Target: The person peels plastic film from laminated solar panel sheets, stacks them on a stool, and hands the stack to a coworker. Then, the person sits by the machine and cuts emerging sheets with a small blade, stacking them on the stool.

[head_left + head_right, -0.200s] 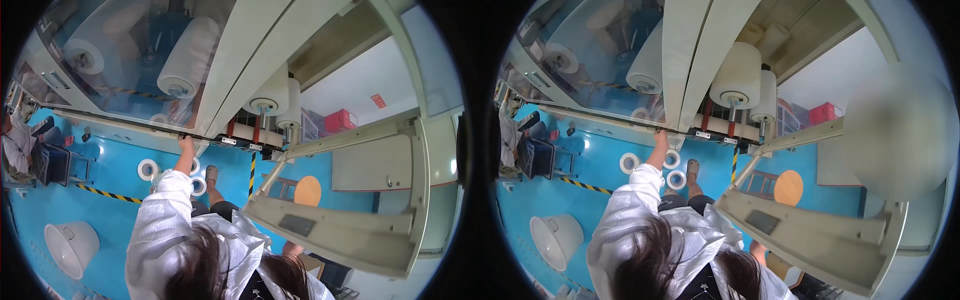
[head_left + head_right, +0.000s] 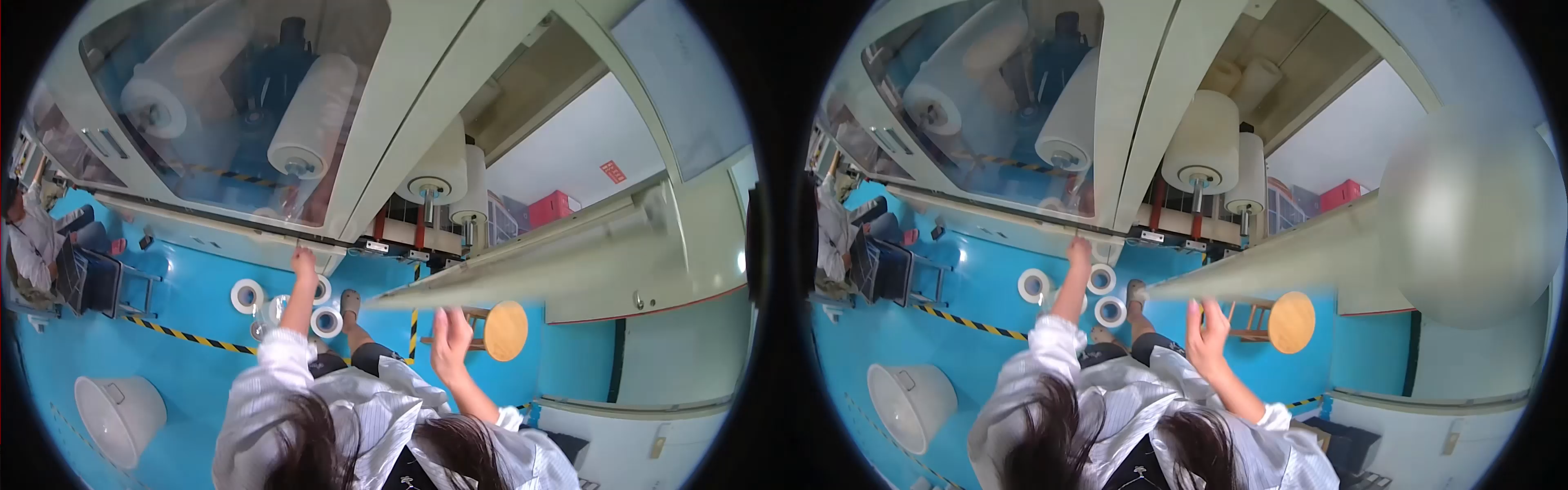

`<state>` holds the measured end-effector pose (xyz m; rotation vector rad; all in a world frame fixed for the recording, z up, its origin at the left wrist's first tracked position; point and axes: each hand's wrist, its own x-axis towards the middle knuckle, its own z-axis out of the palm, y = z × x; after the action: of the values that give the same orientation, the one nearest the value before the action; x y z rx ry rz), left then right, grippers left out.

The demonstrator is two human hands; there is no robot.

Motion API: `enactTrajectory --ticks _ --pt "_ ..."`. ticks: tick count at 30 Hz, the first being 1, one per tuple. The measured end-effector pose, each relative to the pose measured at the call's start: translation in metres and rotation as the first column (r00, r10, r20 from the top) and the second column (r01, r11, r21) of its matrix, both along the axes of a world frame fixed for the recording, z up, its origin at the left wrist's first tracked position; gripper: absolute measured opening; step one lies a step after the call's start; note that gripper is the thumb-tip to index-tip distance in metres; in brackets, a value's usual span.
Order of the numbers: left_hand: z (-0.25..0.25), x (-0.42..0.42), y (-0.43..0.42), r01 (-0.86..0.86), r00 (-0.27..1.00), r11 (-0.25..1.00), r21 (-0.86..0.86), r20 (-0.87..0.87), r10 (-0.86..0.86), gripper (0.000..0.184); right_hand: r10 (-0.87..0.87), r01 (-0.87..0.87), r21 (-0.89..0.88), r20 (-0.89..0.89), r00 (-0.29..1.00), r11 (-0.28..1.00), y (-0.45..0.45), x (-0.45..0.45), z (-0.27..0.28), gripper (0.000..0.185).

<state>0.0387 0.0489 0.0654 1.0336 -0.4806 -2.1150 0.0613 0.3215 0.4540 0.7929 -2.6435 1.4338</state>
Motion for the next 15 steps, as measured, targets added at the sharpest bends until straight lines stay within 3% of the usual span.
enactTrajectory --ticks 1,3,5,7,8,9,11,12,13,14,15 --pt "-0.005 0.020 0.009 0.087 0.991 0.996 -0.038 -0.095 -0.090 0.024 0.043 -0.044 -0.028 -0.055 0.998 0.999 -0.022 -0.012 0.007 0.019" --pt "0.057 0.035 0.046 0.176 0.906 0.958 -0.228 0.418 -0.067 0.029 0.051 -0.051 -0.001 -0.058 0.997 0.999 -0.056 -0.032 0.010 0.025" --pt "0.114 0.035 0.083 0.336 0.877 0.867 -0.368 0.459 -0.145 0.041 0.041 -0.040 0.004 -0.061 0.997 0.999 -0.080 -0.053 0.007 0.032" --pt "0.195 0.029 0.119 0.496 0.859 0.789 -0.362 0.335 -0.386 0.052 0.035 -0.031 0.047 -0.088 0.996 0.998 -0.093 -0.063 0.010 0.037" --pt "0.217 0.020 0.130 0.526 0.850 0.722 -0.449 0.272 -0.450 0.055 0.058 -0.057 0.021 -0.055 0.997 0.998 -0.097 -0.067 0.013 0.040" --pt "0.260 0.014 0.140 0.620 0.785 0.617 -0.486 0.392 -0.480 0.049 0.050 -0.046 0.059 -0.076 0.996 0.997 -0.098 -0.068 0.014 0.045" --pt "0.226 -0.008 0.150 0.544 0.833 0.511 -0.666 0.351 -0.428 0.044 0.119 -0.113 0.134 -0.034 0.992 0.984 -0.097 -0.069 0.020 0.053" --pt "0.250 -0.015 0.163 0.346 0.785 0.896 -0.277 -0.437 -0.438 0.040 0.151 -0.139 0.201 -0.046 0.988 0.970 -0.091 -0.067 0.033 0.050" --pt "0.272 -0.029 0.157 0.425 0.147 0.887 -0.180 -0.953 -0.264 0.043 0.288 -0.245 0.270 -0.133 0.948 0.931 -0.083 -0.066 0.040 0.039" --pt "0.277 -0.033 0.155 0.459 0.130 0.867 -0.194 -0.951 -0.282 0.043 0.434 -0.411 0.197 -0.090 0.896 0.890 -0.073 -0.052 0.062 0.026" --pt "0.278 -0.037 0.155 0.398 0.695 0.827 -0.397 -0.458 -0.554 0.052 0.426 -0.460 -0.110 -0.234 0.874 0.881 -0.060 -0.028 0.080 0.018"
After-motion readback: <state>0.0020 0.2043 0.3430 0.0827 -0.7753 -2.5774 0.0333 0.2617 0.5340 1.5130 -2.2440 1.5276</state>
